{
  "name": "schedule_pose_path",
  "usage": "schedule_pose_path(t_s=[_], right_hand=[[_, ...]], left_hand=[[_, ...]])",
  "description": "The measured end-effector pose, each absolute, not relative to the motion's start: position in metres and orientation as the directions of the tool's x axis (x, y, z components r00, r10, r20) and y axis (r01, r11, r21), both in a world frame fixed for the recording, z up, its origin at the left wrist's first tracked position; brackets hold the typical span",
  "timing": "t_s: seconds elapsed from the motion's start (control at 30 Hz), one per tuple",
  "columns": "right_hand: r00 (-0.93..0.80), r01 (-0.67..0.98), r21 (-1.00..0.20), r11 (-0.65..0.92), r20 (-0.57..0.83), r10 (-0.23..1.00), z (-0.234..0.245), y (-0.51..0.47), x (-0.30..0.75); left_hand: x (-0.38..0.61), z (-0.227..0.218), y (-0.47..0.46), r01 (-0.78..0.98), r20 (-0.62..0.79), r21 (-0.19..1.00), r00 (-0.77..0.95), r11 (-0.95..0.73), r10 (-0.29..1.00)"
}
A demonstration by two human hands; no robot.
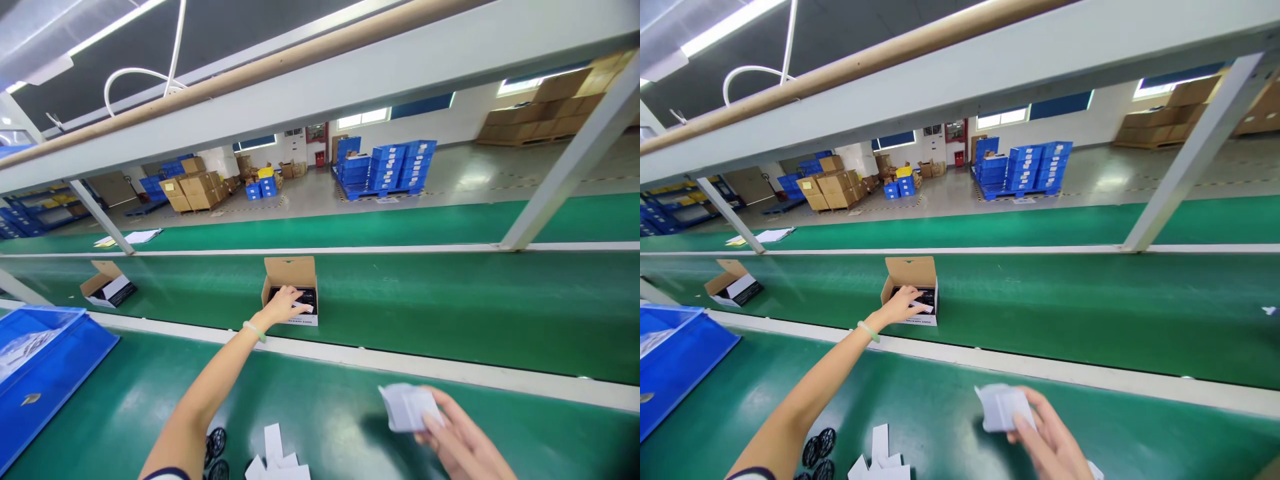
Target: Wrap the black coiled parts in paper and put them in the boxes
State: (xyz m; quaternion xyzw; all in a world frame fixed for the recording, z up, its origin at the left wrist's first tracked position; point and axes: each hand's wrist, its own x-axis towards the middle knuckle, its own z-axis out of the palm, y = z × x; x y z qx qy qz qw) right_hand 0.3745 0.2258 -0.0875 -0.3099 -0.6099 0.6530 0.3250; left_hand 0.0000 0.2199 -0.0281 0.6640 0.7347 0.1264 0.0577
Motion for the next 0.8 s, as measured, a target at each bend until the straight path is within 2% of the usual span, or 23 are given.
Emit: schedule_pose_path(t_s=[0.13, 0.23, 0.33, 0.4, 0.5, 0.63, 0.73, 0.8], right_hand=[[-0.689, -0.095, -0.98, 0.177, 0.193, 0.699, -0.02, 0.275, 0.308], [-0.761, -0.142, -0.929, 0.342, 0.323, 0.562, 0.0, 0.307, 0.234], [-0.772, 0.083, -0.855, 0.512, 0.27, 0.575, -0.003, 0.327, 0.16], [-0.774, 0.178, -0.806, 0.565, 0.24, 0.586, -0.01, 0.336, 0.123], [-0.798, 0.221, -0.791, 0.571, 0.19, 0.572, -0.025, 0.344, 0.089], [-0.846, 0.299, -0.746, 0.595, 0.081, 0.527, -0.051, 0.35, 0.08], [-0.821, 0.297, -0.712, 0.637, 0.15, 0.551, -0.063, 0.346, 0.092], [-0.835, 0.288, -0.619, 0.731, 0.211, 0.508, -0.062, 0.34, 0.105]], left_hand=[[0.006, -0.028, 0.159, 0.932, 0.25, 0.362, -0.093, -0.004, 0.964], [0.01, -0.023, 0.092, 0.902, 0.223, 0.432, -0.113, 0.006, 0.968], [0.012, -0.021, 0.021, 0.864, 0.122, 0.481, -0.236, 0.15, 0.964], [0.009, -0.024, -0.025, 0.83, 0.09, 0.486, -0.359, 0.273, 0.929], [-0.001, -0.034, -0.087, 0.784, 0.103, 0.472, -0.504, 0.404, 0.857], [-0.012, -0.044, -0.135, 0.729, 0.109, 0.469, -0.608, 0.499, 0.787], [-0.004, -0.041, -0.135, 0.718, 0.028, 0.45, -0.606, 0.531, 0.795], [0.007, -0.037, -0.122, 0.729, -0.046, 0.432, -0.571, 0.531, 0.82]])
